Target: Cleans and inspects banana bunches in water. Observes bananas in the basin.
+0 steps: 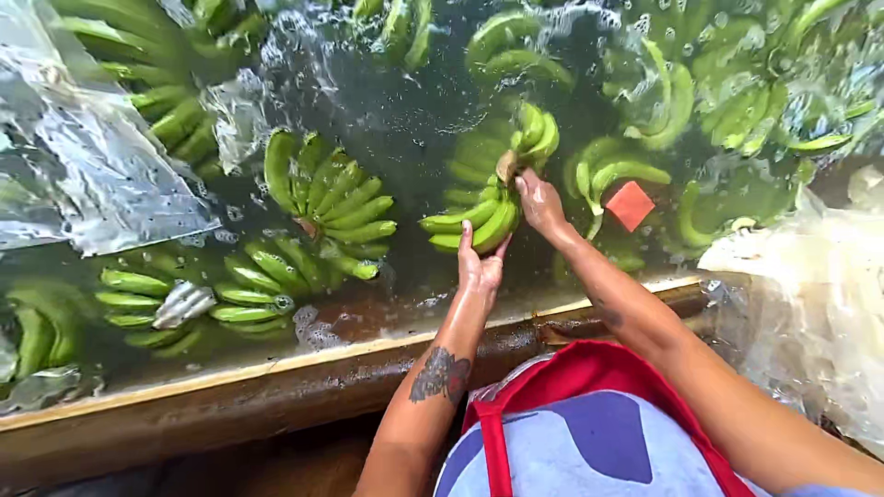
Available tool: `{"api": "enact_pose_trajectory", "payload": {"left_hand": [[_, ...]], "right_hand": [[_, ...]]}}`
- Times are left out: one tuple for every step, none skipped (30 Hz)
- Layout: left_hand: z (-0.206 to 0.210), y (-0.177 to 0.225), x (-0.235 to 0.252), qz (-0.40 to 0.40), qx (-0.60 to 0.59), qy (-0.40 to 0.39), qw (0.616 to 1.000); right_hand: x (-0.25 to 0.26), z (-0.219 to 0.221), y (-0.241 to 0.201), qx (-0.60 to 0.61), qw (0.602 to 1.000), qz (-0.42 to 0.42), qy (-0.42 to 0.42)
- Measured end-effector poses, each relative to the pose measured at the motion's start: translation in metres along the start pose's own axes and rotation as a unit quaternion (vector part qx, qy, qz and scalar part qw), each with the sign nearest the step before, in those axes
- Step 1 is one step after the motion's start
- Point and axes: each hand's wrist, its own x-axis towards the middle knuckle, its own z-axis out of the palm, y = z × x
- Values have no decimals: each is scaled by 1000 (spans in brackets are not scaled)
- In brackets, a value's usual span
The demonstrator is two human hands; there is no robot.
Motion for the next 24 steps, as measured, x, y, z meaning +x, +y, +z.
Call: {"api": "enact_pose_trajectory", "payload": {"left_hand": [[2, 0, 1, 5, 5, -5, 1000], [3, 0, 3, 14, 11, -14, 1000], [-2, -4, 5, 24, 19, -21, 999], [-13, -10, 6, 36, 28, -27, 999], [-20, -11, 10, 50, 34, -40, 997], [-19, -7, 20, 69, 41, -60, 995], [-17, -3, 30, 87, 48, -80, 992], [-20, -6, 32, 98, 57, -89, 990], [-31, -11, 25, 101, 65, -85, 989], [-35, -15, 20, 106, 68, -77, 989], [-27, -16, 21, 119, 66, -75, 988], [-21, -18, 18, 129, 62, -69, 987], [-21, -23, 13, 134, 57, -60, 988], [-21, -28, 10, 141, 54, -52, 987], [-21, -32, 10, 150, 49, -46, 986], [-20, -35, 11, 155, 46, -44, 986], [-21, -37, 13, 156, 43, -43, 986], [-23, -39, 13, 156, 41, -42, 986], [-25, -40, 13, 155, 41, -41, 986], [-27, -40, 13, 154, 40, -42, 986], [-27, -40, 13, 155, 39, -44, 986], [-26, -40, 13, 157, 34, -46, 986], [-25, -41, 13, 159, 31, -45, 986], [-24, -43, 12, 161, 31, -43, 986]], "right_hand": [[6, -6, 7, 18, 999, -8, -26], [13, -11, 13, 37, 998, -13, -55], [9, -15, 18, 61, 994, -8, -92], [-11, -19, 22, 103, 985, 7, -142], [-31, -24, 22, 165, 973, 9, -163], [-39, -27, 16, 237, 957, 2, -169], [-41, -32, 9, 287, 944, -10, -162], [-43, -35, 9, 299, 946, -25, -125], [-48, -33, 17, 264, 962, -36, -63], [-46, -34, 24, 180, 983, -27, -2], [-31, -40, 25, 88, 995, -14, 44], [-21, -45, 23, 19, 998, 5, 62], [-21, -45, 22, -24, 998, 21, 56], [-22, -43, 22, -38, 998, 17, 44], [-23, -39, 23, -20, 999, -17, 31], [-24, -35, 25, 29, 997, -76, 18], [-24, -31, 27, 84, 987, -134, 9], [-25, -28, 27, 116, 981, -154, 13], [-26, -29, 27, 108, 985, -133, 31], [-27, -34, 25, 62, 994, -81, 48], [-26, -41, 21, -1, 999, -20, 48], [-23, -44, 18, -60, 997, 20, 42], [-19, -42, 17, -112, 992, 37, 41], [-17, -36, 17, -144, 988, 43, 45]]}}
